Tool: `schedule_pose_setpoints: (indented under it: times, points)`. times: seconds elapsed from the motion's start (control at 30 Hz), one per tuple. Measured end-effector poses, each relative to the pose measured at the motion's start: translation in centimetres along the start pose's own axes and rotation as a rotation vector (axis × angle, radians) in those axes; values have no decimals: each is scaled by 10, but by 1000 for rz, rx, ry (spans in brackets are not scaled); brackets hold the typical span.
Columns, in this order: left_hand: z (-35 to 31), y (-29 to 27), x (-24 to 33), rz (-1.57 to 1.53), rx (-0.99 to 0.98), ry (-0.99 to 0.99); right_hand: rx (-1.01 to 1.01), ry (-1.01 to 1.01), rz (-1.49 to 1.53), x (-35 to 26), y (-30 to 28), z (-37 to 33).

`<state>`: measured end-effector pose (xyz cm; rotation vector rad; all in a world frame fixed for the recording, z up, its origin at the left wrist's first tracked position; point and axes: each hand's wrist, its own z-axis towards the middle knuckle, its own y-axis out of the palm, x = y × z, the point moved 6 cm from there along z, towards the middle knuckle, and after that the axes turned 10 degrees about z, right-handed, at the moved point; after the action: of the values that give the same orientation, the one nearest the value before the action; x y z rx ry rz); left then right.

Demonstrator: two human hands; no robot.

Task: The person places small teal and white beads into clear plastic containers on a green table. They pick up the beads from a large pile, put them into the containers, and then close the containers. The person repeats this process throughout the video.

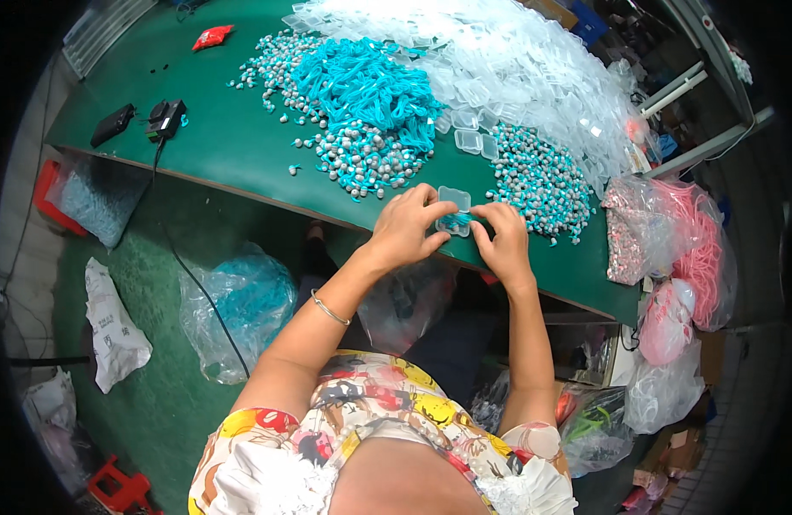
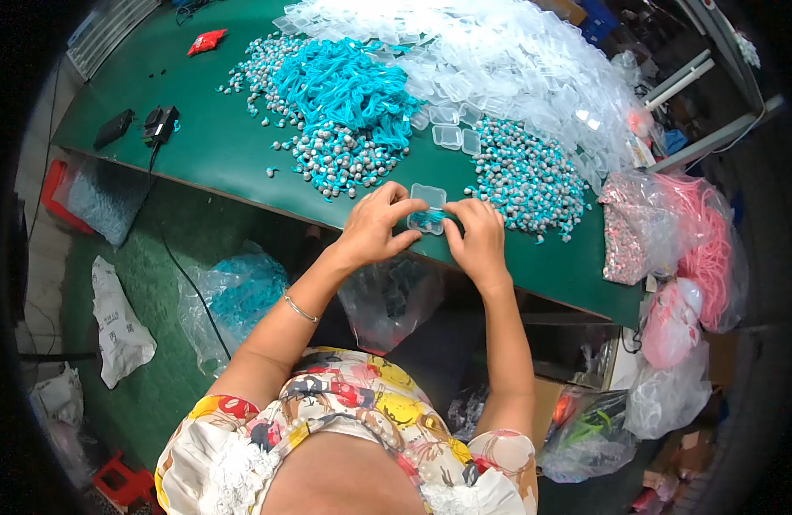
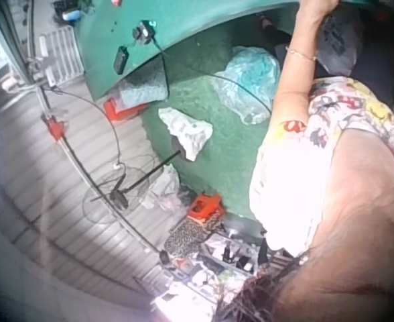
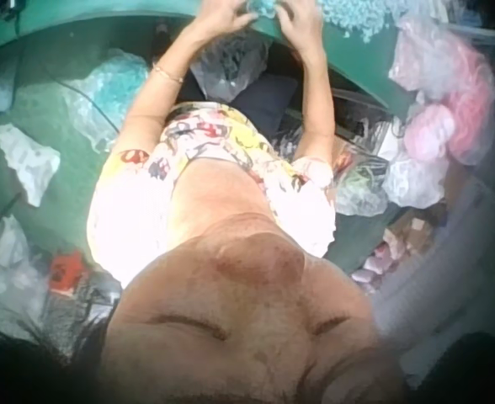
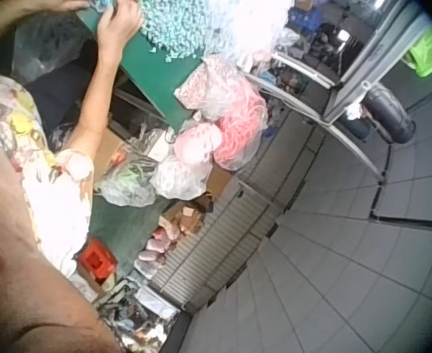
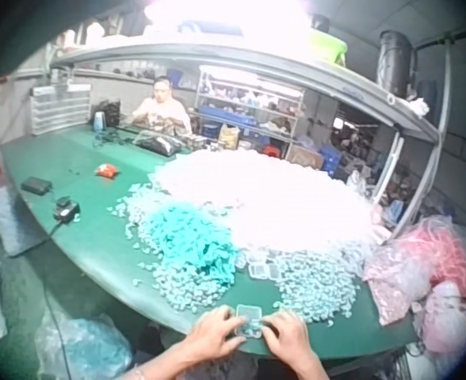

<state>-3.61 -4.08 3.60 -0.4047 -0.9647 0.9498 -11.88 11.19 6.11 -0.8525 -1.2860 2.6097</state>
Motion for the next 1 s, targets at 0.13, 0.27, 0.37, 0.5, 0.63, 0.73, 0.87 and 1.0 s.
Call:
schedule_pose_setpoints:
  times: [0.13, 0.27, 0.37, 0.5, 0.63, 0.73, 0.87, 1.0]
  points:
    - [-2, 6, -1, 62, 3, 42, 79, -39, -32, -9, 5, -12]
    - [-2, 6, -1, 72, 8, 46, 80, -108, -107, -17, 11, -14]
    - [-1, 5, -2, 72, 0, 32, 56, -115, -145, -19, 12, -14]
    - [-1, 5, -2, 72, 5, 35, 51, -37, -56, -9, 5, -3]
    - [-1, 5, -1, 73, 14, 39, -19, 17, -168, 8, 15, 28]
    - [-1, 5, -2, 69, 5, 32, -165, 83, -209, 15, 28, 40]
    - [-1, 8, -2, 71, 0, 61, -116, 95, -32, 22, 26, 40]
    - [-1, 2, -2, 6, 60, 23, -12, -1, 70, 3, 18, 36]
